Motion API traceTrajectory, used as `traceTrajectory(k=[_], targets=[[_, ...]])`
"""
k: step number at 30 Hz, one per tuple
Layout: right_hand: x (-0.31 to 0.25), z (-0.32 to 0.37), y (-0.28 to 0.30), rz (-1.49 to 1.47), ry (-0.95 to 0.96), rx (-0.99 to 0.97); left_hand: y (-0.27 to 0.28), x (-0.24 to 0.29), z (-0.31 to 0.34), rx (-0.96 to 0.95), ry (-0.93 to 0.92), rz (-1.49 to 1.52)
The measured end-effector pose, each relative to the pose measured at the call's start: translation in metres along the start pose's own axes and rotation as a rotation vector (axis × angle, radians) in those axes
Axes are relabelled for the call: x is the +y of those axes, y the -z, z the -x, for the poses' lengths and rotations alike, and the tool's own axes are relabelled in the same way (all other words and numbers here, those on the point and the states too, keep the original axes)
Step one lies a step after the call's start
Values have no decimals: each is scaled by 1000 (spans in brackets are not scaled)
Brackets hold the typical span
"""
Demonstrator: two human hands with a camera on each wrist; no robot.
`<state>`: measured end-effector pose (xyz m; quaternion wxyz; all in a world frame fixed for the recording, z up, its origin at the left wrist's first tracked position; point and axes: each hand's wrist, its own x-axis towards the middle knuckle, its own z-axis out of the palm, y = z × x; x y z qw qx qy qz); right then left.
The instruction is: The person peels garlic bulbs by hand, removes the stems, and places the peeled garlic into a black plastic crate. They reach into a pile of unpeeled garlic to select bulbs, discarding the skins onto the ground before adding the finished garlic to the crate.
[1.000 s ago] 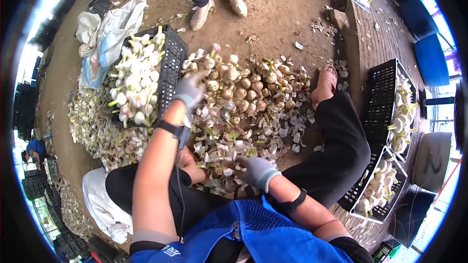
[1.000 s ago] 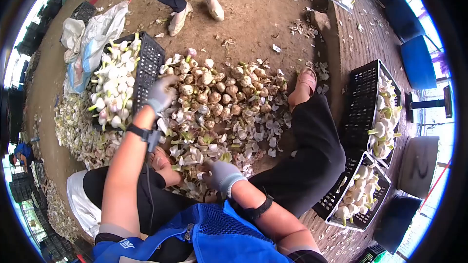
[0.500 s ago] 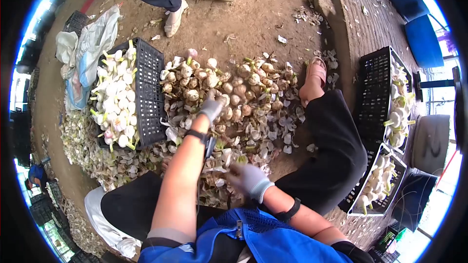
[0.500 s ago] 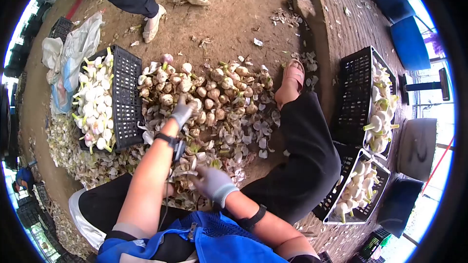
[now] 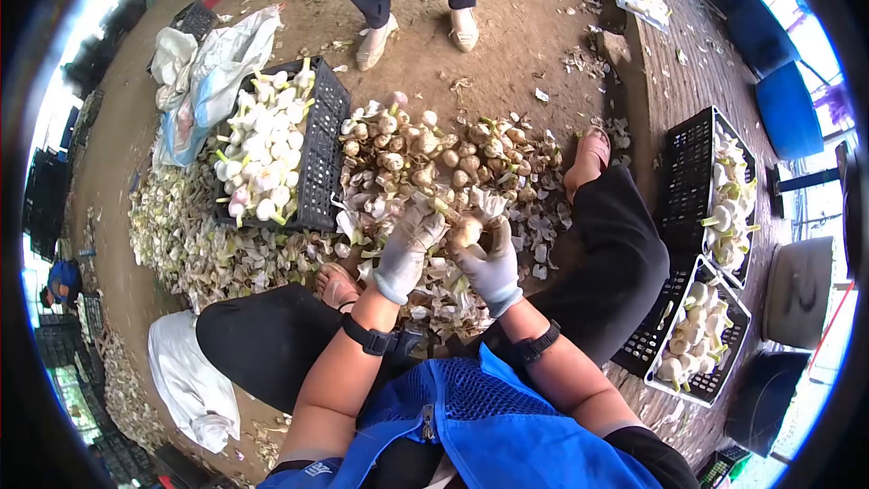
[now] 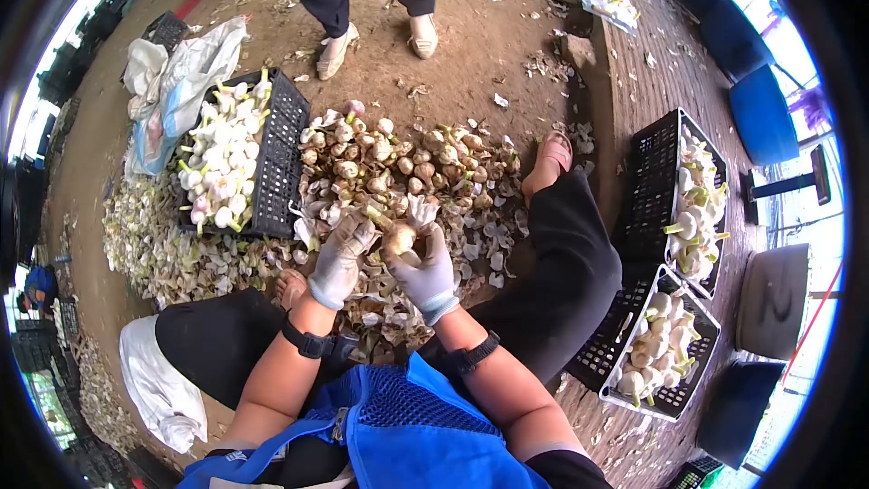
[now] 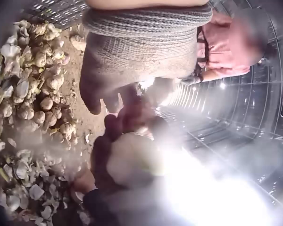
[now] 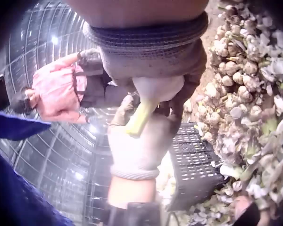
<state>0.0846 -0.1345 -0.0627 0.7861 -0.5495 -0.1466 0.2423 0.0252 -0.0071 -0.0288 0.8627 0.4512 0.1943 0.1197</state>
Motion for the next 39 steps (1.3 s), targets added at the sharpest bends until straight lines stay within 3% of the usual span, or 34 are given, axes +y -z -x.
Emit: traceTrajectory(k=[2,3,5,7,11,13,14,17,18,19,21,22,23,25,27,29,31,33,35,37,38,39], targets=[[2,-4,4,489,331,-48,3,-2,5,24,-78,-157],[1,-1,6,490,346,-58,4,-3,8,23,-97,-156],[-30,4,-3,922,565,-44,0,-1,14,84,-50,-125],[-29,3,-1,956,611,-57,0,2,17,90,-60,-90],[-25,6,0,979,644,-60,7,0,23,78,-121,-312],[-26,6,3,870,617,-71,1,-3,27,166,-347,-426],[-19,7,2,710,551,-117,3,-4,27,191,-449,-564],[-22,8,-13,247,320,-178,-1,4,34,264,-451,-770],[-34,11,-9,42,44,-259,16,-15,27,307,-526,-807],[-39,7,-5,-220,-305,-211,9,-12,31,314,-525,-804],[-37,6,6,-475,-445,-373,-5,-8,39,319,-623,-831],[-29,3,5,-320,-362,-254,-8,3,43,208,-586,-1006],[-26,4,11,-317,-366,-258,-6,3,42,94,-716,-1053],[-27,5,25,-236,-492,-488,-1,6,45,27,-584,-1028],[-41,6,21,-408,-692,-589,6,21,48,-74,-225,-698],[-46,7,21,-340,-885,-668,17,29,40,-137,-368,-763],[-59,15,8,-221,-943,-908,10,34,41,84,-390,-820],[-51,27,3,-342,-884,-1052,55,-13,12,37,-271,-958],[-39,27,9,-317,-912,-1039,27,23,21,136,158,-1270],[-47,19,5,-260,-774,-865,35,15,25,169,229,-1437],[-37,20,10,-167,-513,-742,37,13,29,202,302,-1603],[-12,13,27,106,-290,-642,40,11,34,81,212,-1555]])
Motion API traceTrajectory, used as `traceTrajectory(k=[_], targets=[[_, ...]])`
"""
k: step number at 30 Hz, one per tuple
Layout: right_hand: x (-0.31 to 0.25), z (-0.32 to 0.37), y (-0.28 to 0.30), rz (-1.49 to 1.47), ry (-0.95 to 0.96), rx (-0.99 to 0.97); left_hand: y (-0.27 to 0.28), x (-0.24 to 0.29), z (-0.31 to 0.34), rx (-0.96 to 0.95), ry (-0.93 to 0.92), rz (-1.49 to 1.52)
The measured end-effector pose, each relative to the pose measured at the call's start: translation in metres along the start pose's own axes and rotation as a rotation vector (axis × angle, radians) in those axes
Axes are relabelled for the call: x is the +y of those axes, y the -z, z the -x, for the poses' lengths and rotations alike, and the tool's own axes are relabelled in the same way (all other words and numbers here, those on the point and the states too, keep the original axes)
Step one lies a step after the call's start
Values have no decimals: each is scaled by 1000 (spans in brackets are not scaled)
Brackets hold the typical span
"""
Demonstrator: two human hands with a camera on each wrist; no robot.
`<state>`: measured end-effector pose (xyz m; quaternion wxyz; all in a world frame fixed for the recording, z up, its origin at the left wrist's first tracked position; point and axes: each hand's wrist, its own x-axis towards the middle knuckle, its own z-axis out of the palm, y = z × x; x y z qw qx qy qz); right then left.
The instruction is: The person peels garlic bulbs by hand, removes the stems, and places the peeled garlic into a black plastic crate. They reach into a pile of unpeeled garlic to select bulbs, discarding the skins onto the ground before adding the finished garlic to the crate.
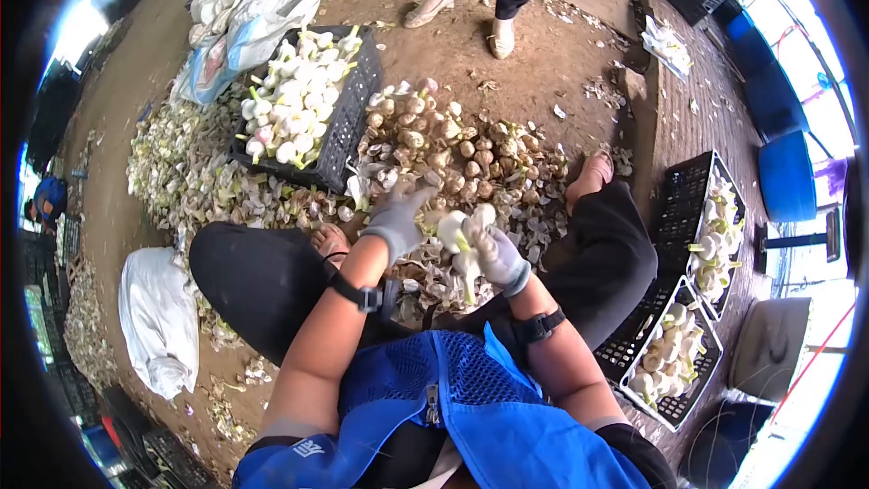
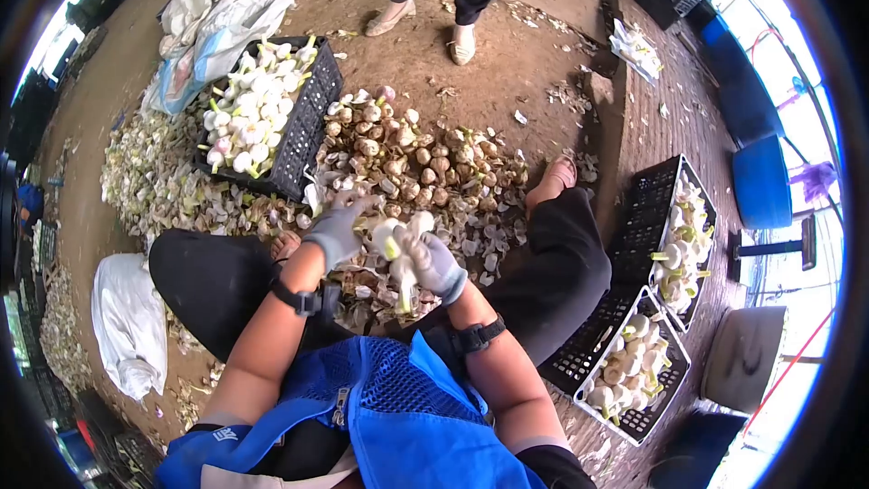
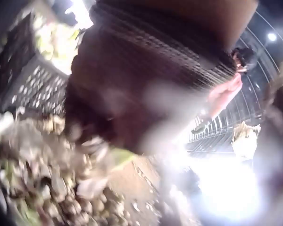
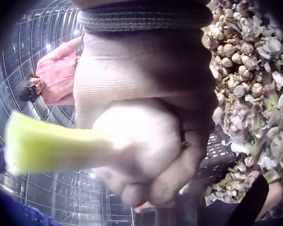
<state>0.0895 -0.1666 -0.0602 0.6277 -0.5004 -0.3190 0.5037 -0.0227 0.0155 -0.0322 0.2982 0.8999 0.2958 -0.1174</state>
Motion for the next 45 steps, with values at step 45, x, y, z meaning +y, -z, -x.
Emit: traceTrajectory(k=[45], targets=[[-149,99,30,-295,397,923,-26,37,17,-89,-258,1213]])
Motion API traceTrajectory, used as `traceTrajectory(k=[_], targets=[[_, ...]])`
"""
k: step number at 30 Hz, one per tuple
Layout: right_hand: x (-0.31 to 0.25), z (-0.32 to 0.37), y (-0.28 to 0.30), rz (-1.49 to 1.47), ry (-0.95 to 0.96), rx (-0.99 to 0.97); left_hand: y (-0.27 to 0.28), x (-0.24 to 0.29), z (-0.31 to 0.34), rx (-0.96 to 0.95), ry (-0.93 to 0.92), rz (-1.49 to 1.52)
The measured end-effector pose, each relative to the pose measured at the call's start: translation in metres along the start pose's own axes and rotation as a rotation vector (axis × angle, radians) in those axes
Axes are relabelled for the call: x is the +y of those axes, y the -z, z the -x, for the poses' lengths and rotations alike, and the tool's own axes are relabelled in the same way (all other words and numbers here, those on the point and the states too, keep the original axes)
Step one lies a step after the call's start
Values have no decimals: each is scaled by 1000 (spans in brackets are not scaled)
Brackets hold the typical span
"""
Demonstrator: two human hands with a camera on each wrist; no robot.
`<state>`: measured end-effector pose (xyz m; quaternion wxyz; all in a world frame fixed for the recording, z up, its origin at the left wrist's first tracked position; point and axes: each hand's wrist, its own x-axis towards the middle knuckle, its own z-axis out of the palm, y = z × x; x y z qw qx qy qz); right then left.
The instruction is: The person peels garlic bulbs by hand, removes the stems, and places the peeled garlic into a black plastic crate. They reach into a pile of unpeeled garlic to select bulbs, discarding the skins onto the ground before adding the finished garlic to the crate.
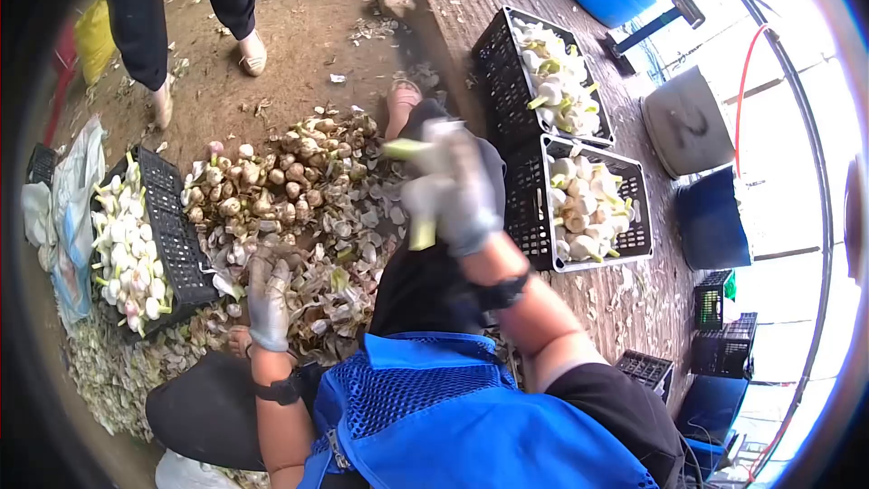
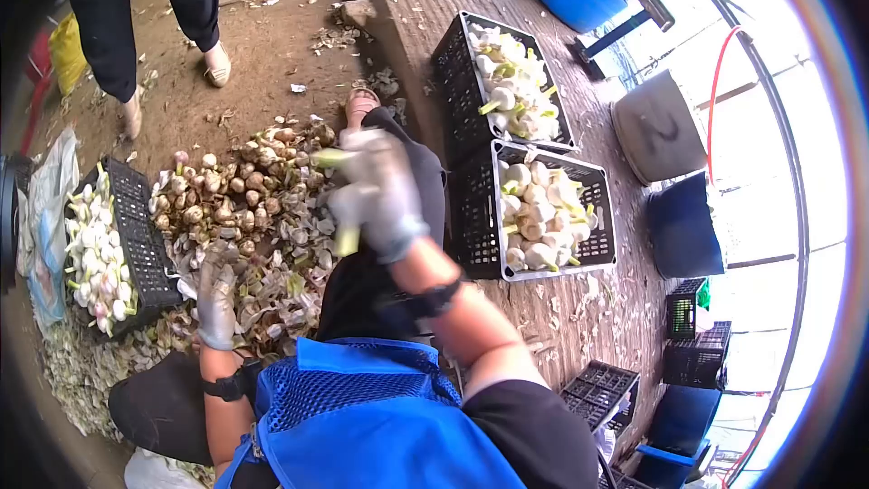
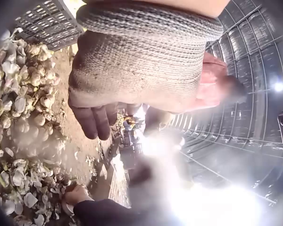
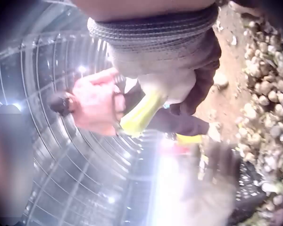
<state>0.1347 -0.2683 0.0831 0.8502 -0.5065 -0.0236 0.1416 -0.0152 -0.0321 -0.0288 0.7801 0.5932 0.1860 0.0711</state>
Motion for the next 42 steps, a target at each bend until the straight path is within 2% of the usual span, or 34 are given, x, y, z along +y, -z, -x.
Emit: traceTrajectory(k=[2,3,4,5,7,8,9,11,12,13,14,15,16,17,18,19,20,21,23,24,25,26,27,28,29,31,32,33,35,37,39,41,42], targets=[[-22,-2,87,74,89,283,7,-12,-7,5,-3,-45],[-43,1,139,398,190,416,13,-24,-9,15,-3,-87],[-62,1,189,590,225,650,21,-39,-12,83,-51,-225],[-80,14,249,334,305,527,16,-31,-11,61,28,-4],[-97,27,305,527,562,800,26,-51,-17,62,-34,-150],[-97,39,375,666,454,787,18,-39,-15,103,53,80],[-92,40,428,803,351,771,21,-40,-16,88,64,44],[-101,35,414,1864,-358,1015,24,-48,-18,117,48,78],[-115,28,347,1914,-134,891,25,-45,-17,115,40,63],[-119,8,323,1951,14,876,23,-43,-17,138,51,86],[-124,-17,295,1856,205,714,26,-48,-18,144,56,53],[-126,-50,286,1366,305,379,29,-56,-22,148,59,22],[-114,-79,245,1125,341,311,30,-63,-24,162,67,-52],[-109,-95,167,1039,211,242,27,-66,-25,147,26,-39],[-91,-121,134,1077,244,137,23,-62,-25,125,36,-42],[-71,-152,113,1274,422,-87,20,-59,-25,105,47,-44],[-50,-171,82,1331,337,-164,18,-69,-28,91,-70,-147],[-21,-193,54,1402,270,-235,14,-68,-28,67,27,-44],[52,-240,41,1598,407,-524,11,-90,-34,95,167,502],[75,-233,5,1748,43,-513,12,-90,-33,2,-15,-111],[122,-248,13,1802,-52,-644,14,-95,-35,21,168,-25],[168,-263,23,1843,-145,-782,14,-97,-37,-19,167,-122],[204,-261,21,1910,-91,-918,14,-100,-40,-60,168,-217],[228,-257,12,1864,-232,-973,12,-97,-41,-47,116,-425],[252,-253,4,1814,-376,-1026,14,-105,-42,-36,124,-481],[312,-255,1,1935,-549,-1095,11,-86,-44,-23,-5,-736],[350,-259,12,1972,-656,-1111,11,-80,-46,-50,141,-708],[359,-250,9,1964,-669,-1138,13,-84,-47,-70,158,-723],[357,-221,2,1971,-616,-1030,16,-72,-47,-83,196,-703],[350,-189,2,2016,-419,-848,20,-83,-48,-68,185,-691],[354,-185,6,1983,-441,-828,23,-92,-44,-51,164,-683],[353,-183,8,1895,-281,-739,24,-93,-40,-12,116,-726],[346,-180,16,1722,-301,-451,27,-100,-41,-46,128,-732]])
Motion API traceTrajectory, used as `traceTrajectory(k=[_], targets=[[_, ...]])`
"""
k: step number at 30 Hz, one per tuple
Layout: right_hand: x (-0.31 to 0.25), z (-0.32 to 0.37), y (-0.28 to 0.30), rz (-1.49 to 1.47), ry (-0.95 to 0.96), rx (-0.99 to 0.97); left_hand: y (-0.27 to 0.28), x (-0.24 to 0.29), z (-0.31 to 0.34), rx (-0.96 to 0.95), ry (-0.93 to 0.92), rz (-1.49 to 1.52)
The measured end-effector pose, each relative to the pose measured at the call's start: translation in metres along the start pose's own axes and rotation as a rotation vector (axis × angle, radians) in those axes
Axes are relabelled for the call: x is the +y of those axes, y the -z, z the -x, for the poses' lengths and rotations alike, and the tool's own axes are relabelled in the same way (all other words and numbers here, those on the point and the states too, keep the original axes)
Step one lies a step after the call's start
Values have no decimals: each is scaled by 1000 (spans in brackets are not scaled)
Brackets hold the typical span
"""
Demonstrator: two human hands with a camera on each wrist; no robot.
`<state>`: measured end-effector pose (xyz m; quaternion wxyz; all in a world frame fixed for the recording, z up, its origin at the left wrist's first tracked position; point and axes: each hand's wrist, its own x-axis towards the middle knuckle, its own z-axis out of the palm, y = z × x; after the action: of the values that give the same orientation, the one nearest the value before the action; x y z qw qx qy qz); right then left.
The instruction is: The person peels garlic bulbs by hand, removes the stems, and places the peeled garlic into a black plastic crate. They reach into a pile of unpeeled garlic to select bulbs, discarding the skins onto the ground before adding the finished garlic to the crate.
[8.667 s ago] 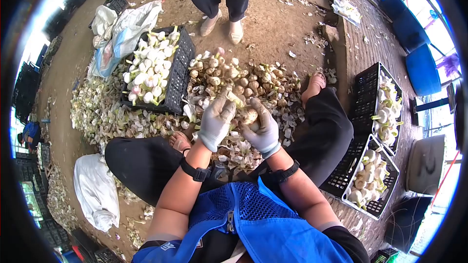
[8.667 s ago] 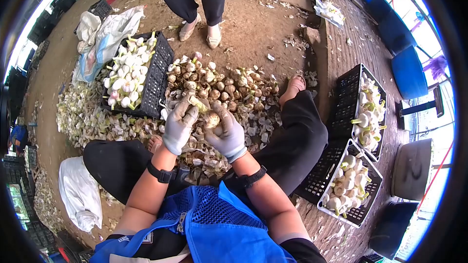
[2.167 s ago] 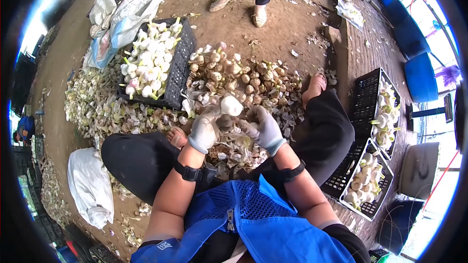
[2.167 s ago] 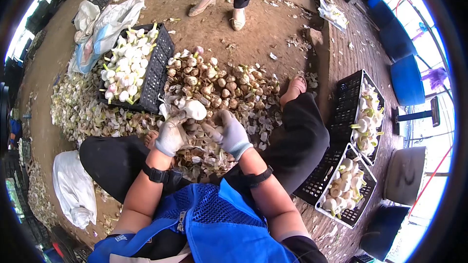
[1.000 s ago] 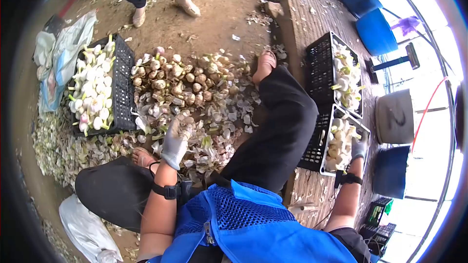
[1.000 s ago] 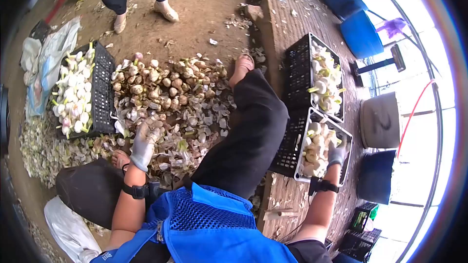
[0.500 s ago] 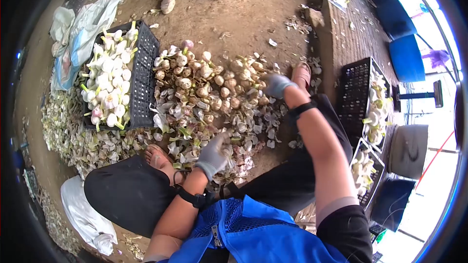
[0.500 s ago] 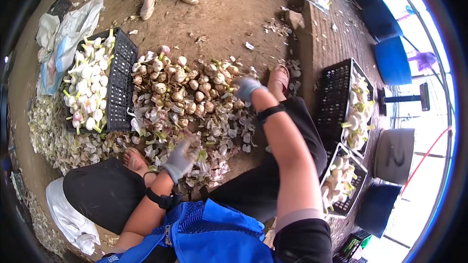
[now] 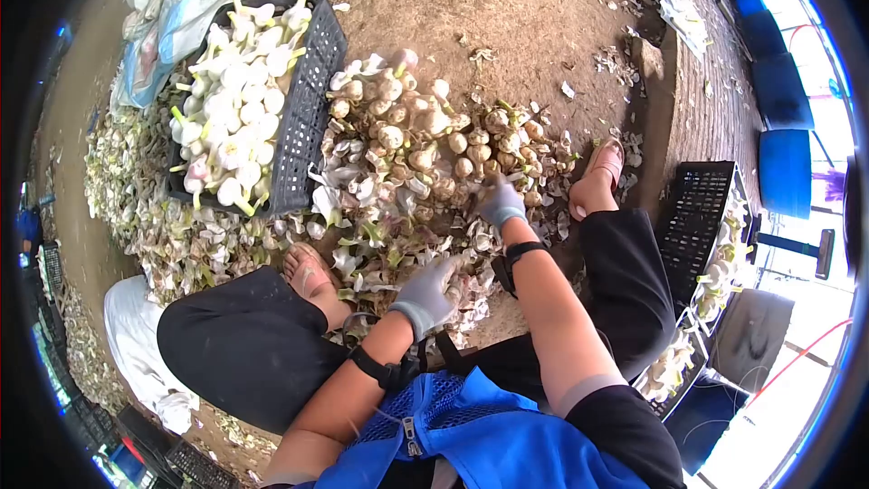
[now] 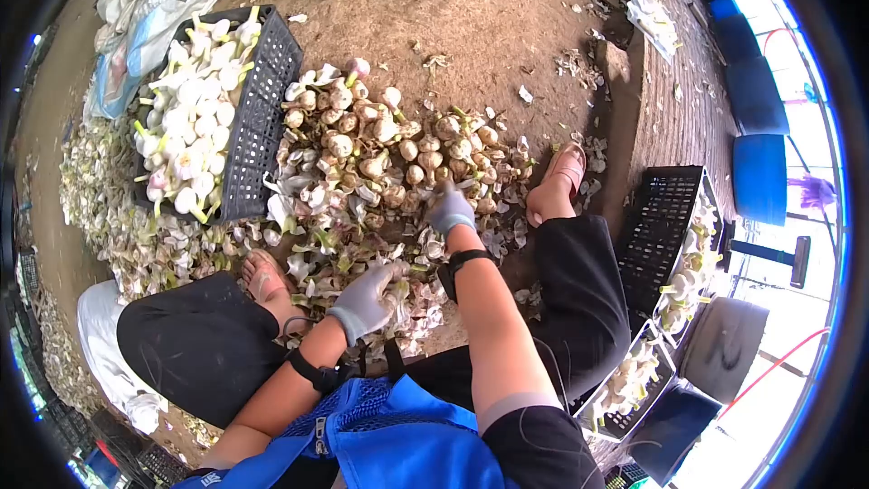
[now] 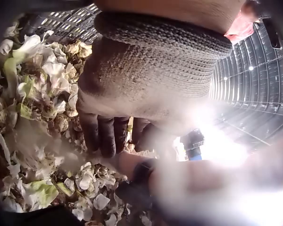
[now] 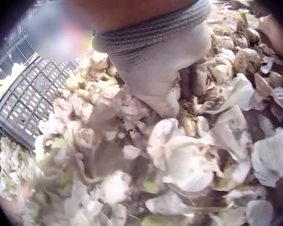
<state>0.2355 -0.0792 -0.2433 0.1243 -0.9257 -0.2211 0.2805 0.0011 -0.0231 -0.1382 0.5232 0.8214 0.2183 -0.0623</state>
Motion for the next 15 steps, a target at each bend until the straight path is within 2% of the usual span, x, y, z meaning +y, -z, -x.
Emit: traceTrajectory(k=[1,3,4,5,7,9,11,12,13,14,15], targets=[[-3,9,11,-384,-31,-84,3,3,0,3,-4,0],[-8,27,33,-1216,-198,-203,12,13,-1,155,50,282],[-13,46,49,-1389,-137,-378,19,19,-1,229,63,44],[-18,65,66,-1540,-98,-571,26,24,-1,284,-4,122],[-34,108,87,-1691,-19,-707,34,32,1,411,-93,30],[-46,149,103,-1820,58,-842,39,33,0,438,-318,86],[-50,176,105,-1865,153,-860,40,46,6,163,-78,800],[-52,188,105,-1870,197,-846,31,43,7,172,-191,935],[-50,195,102,-1816,279,-806,32,45,12,169,-200,930],[-47,205,100,-1748,253,-718,34,45,18,160,-187,798],[-46,213,100,-1751,263,-714,36,47,22,152,-172,665]])
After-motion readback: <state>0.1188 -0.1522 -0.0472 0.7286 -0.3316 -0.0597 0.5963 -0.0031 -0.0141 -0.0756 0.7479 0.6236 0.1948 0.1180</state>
